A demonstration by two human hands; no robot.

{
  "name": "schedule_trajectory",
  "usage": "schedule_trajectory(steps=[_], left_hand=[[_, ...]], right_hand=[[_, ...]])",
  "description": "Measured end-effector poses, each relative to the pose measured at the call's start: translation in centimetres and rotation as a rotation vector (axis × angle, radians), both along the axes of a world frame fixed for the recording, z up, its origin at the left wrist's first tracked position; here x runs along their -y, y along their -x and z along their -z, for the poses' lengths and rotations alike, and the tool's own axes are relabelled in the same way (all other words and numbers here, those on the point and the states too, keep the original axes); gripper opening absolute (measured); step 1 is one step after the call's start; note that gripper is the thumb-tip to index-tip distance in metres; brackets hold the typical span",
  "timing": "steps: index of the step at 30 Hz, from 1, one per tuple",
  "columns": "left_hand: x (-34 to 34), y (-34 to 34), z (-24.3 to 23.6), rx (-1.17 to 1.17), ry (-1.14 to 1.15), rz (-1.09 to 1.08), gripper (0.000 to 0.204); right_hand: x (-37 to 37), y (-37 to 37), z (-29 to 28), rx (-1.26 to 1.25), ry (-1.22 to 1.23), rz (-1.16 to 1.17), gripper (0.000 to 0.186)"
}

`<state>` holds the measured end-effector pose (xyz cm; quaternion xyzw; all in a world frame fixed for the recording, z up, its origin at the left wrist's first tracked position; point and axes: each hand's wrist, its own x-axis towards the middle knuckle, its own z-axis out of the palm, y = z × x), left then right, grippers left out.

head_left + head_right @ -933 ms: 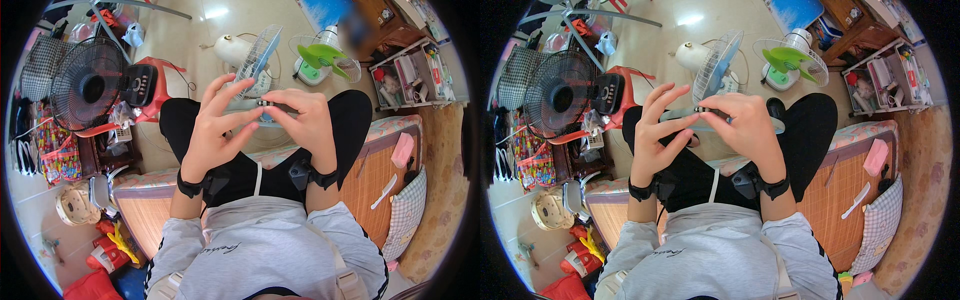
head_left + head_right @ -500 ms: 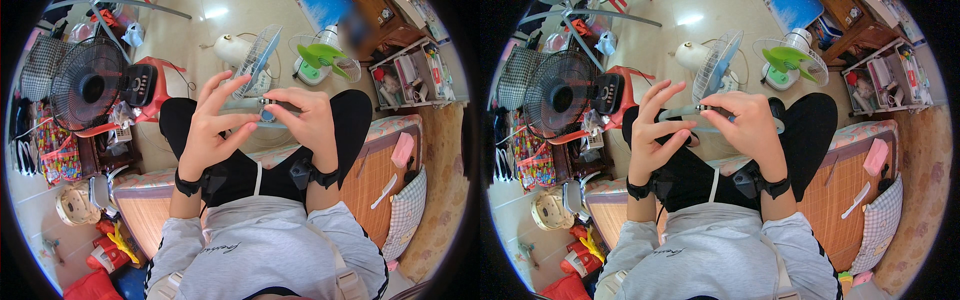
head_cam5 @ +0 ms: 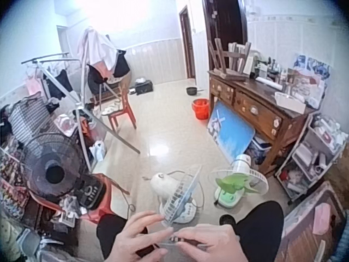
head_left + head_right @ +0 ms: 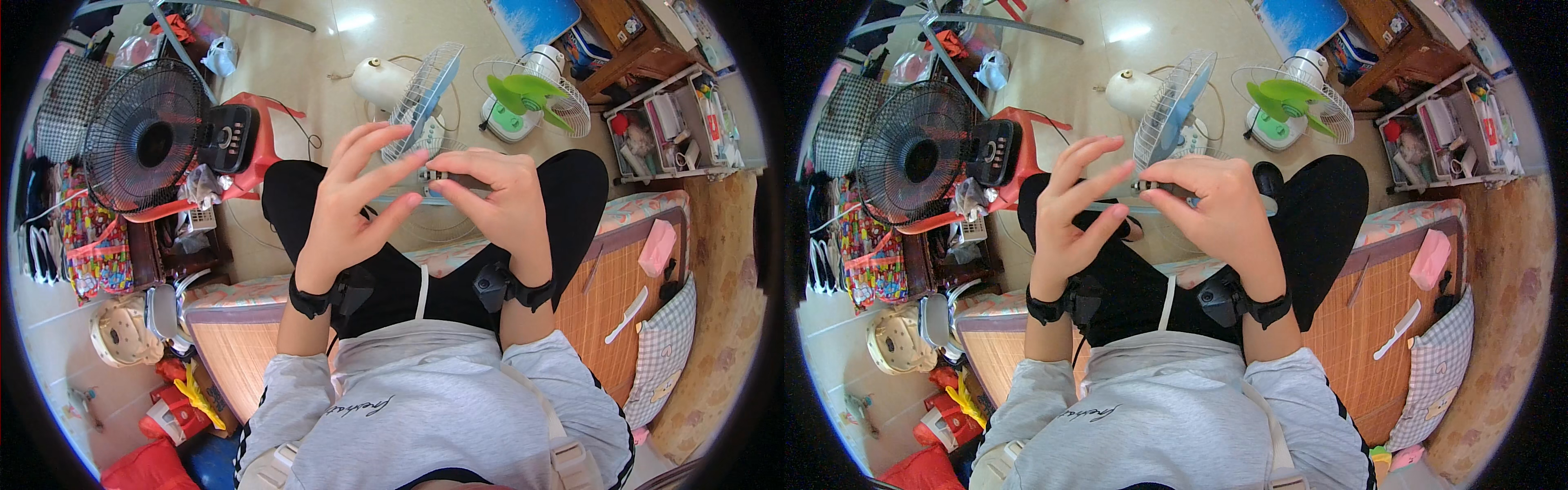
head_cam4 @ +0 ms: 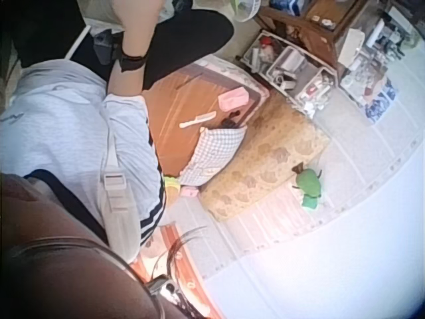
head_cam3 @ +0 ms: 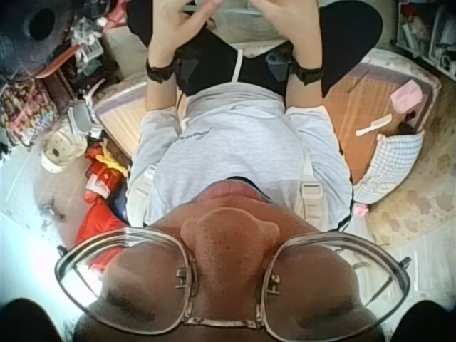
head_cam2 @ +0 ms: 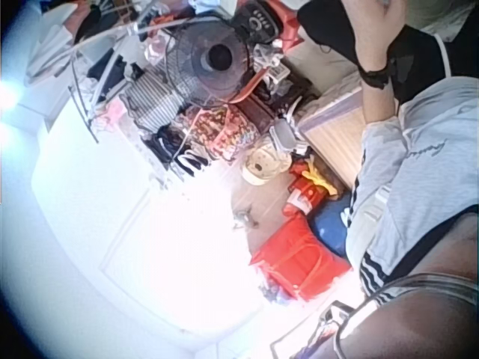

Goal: Replacing or repairing the fan grille and small components.

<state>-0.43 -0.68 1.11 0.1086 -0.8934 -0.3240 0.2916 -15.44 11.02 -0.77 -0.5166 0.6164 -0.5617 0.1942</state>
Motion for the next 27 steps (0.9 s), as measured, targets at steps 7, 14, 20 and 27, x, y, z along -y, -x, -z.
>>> schedule_trajectory(steps=[7,14,20,27], left_hand=[[0.6,-0.3,-0.3,-0.071,0.051,0.124,0.031],[-0.2,-0.9,-3.8,-0.192,0.071,0.036,0.033],[-1.3,-3.2,-7.5,-0.131,0.017,0.074,0.025],[-3.4,-4.1,-9.7,-0.067,-0.200,-0.031,0.017]], right_hand=[[-0.4,-0.2,-1.5,-0.022,0.018,0.068,0.016],[-1.8,-1.0,-5.9,-0.245,0.197,0.066,0.021],[-3.2,-2.0,-9.6,-0.344,0.358,-0.055,0.023],[-3.0,-2.6,-11.2,-0.334,0.305,-0.131,0.022]])
